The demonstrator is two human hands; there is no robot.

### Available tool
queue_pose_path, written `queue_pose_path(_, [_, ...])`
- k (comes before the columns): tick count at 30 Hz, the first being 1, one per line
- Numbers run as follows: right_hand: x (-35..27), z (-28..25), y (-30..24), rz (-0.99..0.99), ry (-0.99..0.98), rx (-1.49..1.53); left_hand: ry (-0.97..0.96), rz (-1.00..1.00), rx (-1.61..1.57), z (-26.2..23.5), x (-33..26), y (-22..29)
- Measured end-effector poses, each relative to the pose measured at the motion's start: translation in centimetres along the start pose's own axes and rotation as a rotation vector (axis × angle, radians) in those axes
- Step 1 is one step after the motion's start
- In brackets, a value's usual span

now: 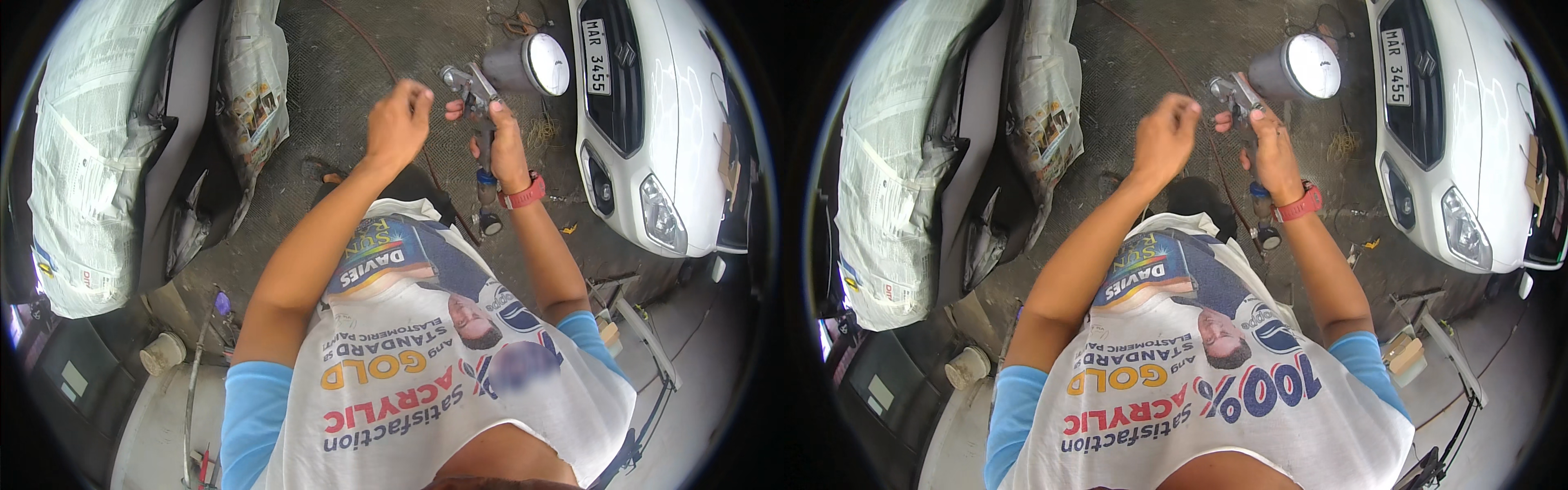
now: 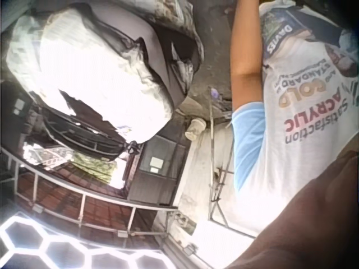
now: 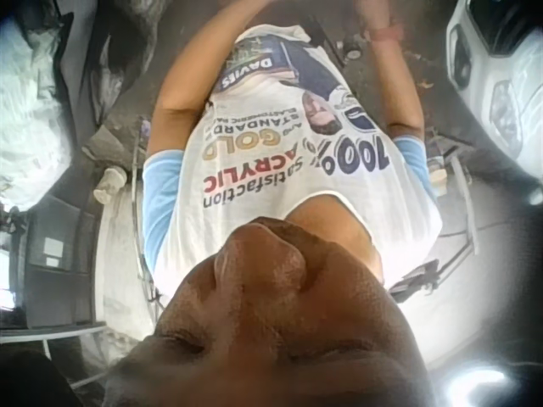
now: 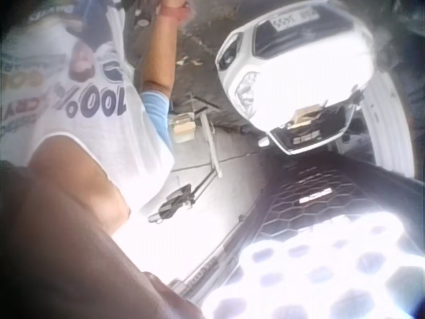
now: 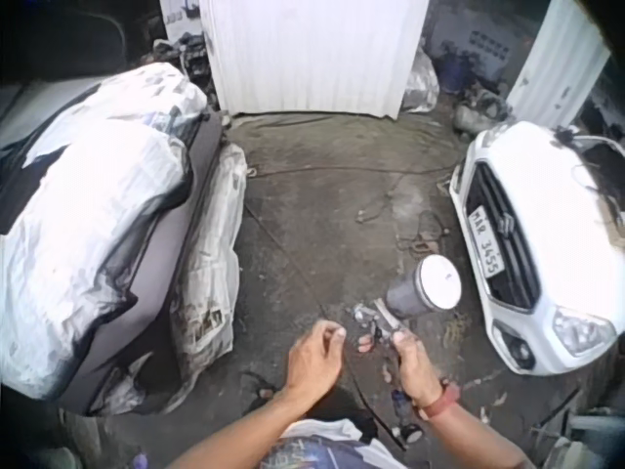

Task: The person uses a spray gun to apply paint to a car bumper that is partially covered with newspaper. They repeatedly spray the surface, pause to adjust the spray gun, and touch the bumper to check the finish.

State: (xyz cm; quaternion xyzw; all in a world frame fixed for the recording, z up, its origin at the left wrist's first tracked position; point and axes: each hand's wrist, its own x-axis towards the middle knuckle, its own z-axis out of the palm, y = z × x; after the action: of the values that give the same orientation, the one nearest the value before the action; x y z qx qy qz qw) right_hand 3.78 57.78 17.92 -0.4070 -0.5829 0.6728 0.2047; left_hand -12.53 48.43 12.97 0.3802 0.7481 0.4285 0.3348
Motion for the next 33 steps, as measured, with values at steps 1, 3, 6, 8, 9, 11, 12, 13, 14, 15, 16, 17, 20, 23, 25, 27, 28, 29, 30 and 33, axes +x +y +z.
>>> queue_pose_path(1, [-0.2, -0.1, 0.2, 0.026, -0.004, -0.038, 0.174, 0.126, -0.077, -1.3, 0.0, 1.4])
queue_pose_path(3, [-0.9, -0.2, 0.7, 0.080, -0.039, -0.112, 0.149, 0.517, -0.002, -2.6, 0.5, 3.4])
queue_pose_path(6, [-1.7, 0.8, 2.0, -0.100, -0.050, -0.316, -0.001, 0.765, 0.052, -3.3, 0.7, 3.6])
queue_pose_path(8, [-2.4, 0.9, 3.0, -0.053, -0.053, -0.326, -0.101, 0.776, 0.028, -3.5, 0.5, 3.5])
queue_pose_path(9, [-2.8, 1.0, 3.4, -0.001, -0.061, -0.300, -0.131, 0.763, 0.004, -3.8, 0.3, 3.5])
queue_pose_path(11, [-3.6, 1.1, 3.3, 0.099, -0.077, -0.245, -0.170, 0.744, -0.004, -4.2, -0.2, 3.4])
queue_pose_path(12, [-3.8, 1.4, 3.2, 0.145, -0.084, -0.214, -0.179, 0.739, 0.020, -4.5, -0.5, 3.2])
queue_pose_path(13, [-3.8, 1.5, 2.8, 0.163, -0.088, -0.243, -0.188, 0.744, 0.032, -4.3, -0.6, 3.3])
queue_pose_path(14, [-3.8, 1.8, 2.3, 0.180, -0.089, -0.270, -0.185, 0.727, 0.033, -4.2, -0.7, 3.1])
queue_pose_path(15, [-3.8, 2.1, 2.0, 0.197, -0.089, -0.298, -0.173, 0.715, 0.042, -4.1, -1.0, 2.8])
queue_pose_path(16, [-3.7, 2.1, 1.9, 0.216, -0.067, -0.264, -0.162, 0.711, 0.043, -3.9, -1.0, 2.8])
queue_pose_path(17, [-3.7, 2.1, 2.1, 0.235, -0.045, -0.230, -0.151, 0.707, 0.044, -3.6, -0.9, 2.8])
queue_pose_path(20, [-3.3, 2.2, 2.4, 0.221, 0.012, -0.169, -0.091, 0.672, 0.004, -2.9, -1.2, 3.3])
queue_pose_path(23, [-3.0, 2.1, 2.7, 0.172, 0.041, -0.182, -0.053, 0.673, -0.065, -1.9, -1.1, 3.5])
queue_pose_path(25, [-2.7, 1.9, 2.9, 0.143, 0.034, -0.189, -0.009, 0.669, -0.069, -1.3, -1.2, 3.6])
queue_pose_path(27, [-2.3, 1.6, 3.1, 0.117, 0.005, -0.180, 0.020, 0.668, -0.066, -1.2, -1.2, 3.7])
queue_pose_path(28, [-2.3, 1.8, 2.8, 0.129, 0.011, -0.196, 0.023, 0.670, -0.062, -1.2, -1.2, 3.6])
queue_pose_path(29, [-2.3, 2.2, 2.3, 0.141, 0.016, -0.212, 0.027, 0.671, -0.057, -1.4, -1.2, 3.6])
queue_pose_path(30, [-2.3, 2.4, 2.1, 0.152, 0.020, -0.228, 0.023, 0.664, -0.026, -1.5, -1.2, 3.4])
queue_pose_path(33, [-1.8, 2.4, 2.9, 0.144, -0.002, -0.178, 0.108, 0.617, 0.005, -1.6, -1.8, 3.1])
